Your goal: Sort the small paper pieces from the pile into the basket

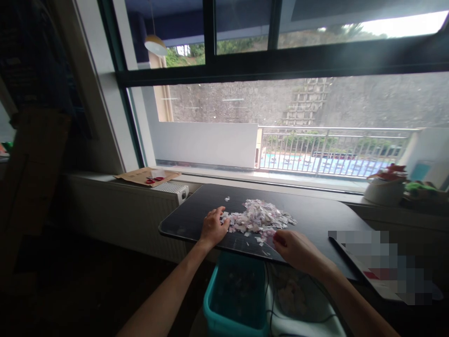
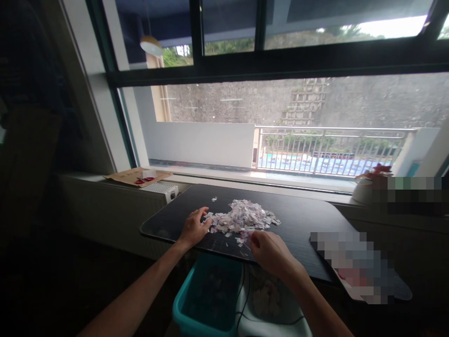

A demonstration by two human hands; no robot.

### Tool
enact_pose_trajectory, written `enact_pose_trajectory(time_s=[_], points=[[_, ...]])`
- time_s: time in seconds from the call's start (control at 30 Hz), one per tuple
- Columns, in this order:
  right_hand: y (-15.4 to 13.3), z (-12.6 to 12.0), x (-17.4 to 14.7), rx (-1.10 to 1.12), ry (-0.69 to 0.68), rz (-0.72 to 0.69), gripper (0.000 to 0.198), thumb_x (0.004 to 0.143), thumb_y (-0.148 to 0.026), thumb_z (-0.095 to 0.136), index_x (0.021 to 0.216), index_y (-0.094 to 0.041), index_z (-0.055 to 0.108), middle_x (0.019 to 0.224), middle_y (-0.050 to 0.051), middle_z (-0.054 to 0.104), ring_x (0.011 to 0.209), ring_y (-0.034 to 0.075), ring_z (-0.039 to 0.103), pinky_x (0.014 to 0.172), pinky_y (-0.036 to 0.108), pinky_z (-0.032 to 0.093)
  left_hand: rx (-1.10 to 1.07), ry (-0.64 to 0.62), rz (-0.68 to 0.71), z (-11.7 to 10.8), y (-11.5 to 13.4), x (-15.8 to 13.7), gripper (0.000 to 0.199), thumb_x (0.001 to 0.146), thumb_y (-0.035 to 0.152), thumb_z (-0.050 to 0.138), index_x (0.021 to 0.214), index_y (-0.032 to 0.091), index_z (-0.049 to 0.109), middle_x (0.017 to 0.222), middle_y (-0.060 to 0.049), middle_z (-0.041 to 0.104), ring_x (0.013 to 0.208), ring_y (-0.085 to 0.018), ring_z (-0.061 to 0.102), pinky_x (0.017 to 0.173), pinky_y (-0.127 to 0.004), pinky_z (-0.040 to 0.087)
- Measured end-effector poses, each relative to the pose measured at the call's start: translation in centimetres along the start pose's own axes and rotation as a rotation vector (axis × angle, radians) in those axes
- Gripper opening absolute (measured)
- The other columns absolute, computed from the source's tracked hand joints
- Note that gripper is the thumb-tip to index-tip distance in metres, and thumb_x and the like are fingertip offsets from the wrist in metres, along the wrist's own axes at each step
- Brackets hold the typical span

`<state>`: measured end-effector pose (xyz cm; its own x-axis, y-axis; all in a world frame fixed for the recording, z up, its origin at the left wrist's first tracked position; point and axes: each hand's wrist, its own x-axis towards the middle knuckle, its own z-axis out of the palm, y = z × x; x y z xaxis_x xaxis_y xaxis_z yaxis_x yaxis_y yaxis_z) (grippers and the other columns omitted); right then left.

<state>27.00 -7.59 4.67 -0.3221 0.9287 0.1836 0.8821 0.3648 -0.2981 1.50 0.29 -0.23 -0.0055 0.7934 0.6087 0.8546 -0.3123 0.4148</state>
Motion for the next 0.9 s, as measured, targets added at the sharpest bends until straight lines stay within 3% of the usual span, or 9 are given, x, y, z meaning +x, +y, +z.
enact_pose_trajectory(time_s=[0.33,0.5,0.9], points=[[0.1,-0.1,-1.1,-0.028,0.016,0.018,0.020,0.081,-0.024,0.041,0.068,-0.018,0.055,0.061,0.001,0.057,0.053,0.009,0.041,0.050,0.023,0.020,0.014,0.003,-0.007,0.1,-0.1,0.0,0.036,0.075,0.024,0.054,0.109,0.015,0.052,0.094,-0.007,0.061,0.091,-0.021,0.056,0.082,-0.035,0.043],[-0.4,0.6,-0.8,0.055,-0.043,-0.055,0.020,0.082,-0.025,0.041,0.076,-0.019,0.059,0.069,0.002,0.061,0.058,0.010,0.046,0.051,0.022,0.023,0.009,-0.011,-0.009,0.0,0.1,0.1,0.036,0.075,0.025,0.053,0.110,0.015,0.052,0.094,-0.008,0.061,0.092,-0.021,0.056,0.081,-0.035,0.043],[-0.6,0.9,0.2,-0.034,0.011,-0.037,0.021,0.084,-0.023,0.039,0.078,-0.017,0.058,0.074,0.004,0.063,0.061,0.012,0.049,0.053,0.022,0.025,0.011,-0.006,0.000,0.0,0.0,0.0,0.036,0.076,0.025,0.052,0.110,0.015,0.052,0.094,-0.008,0.061,0.091,-0.022,0.056,0.080,-0.035,0.044]])
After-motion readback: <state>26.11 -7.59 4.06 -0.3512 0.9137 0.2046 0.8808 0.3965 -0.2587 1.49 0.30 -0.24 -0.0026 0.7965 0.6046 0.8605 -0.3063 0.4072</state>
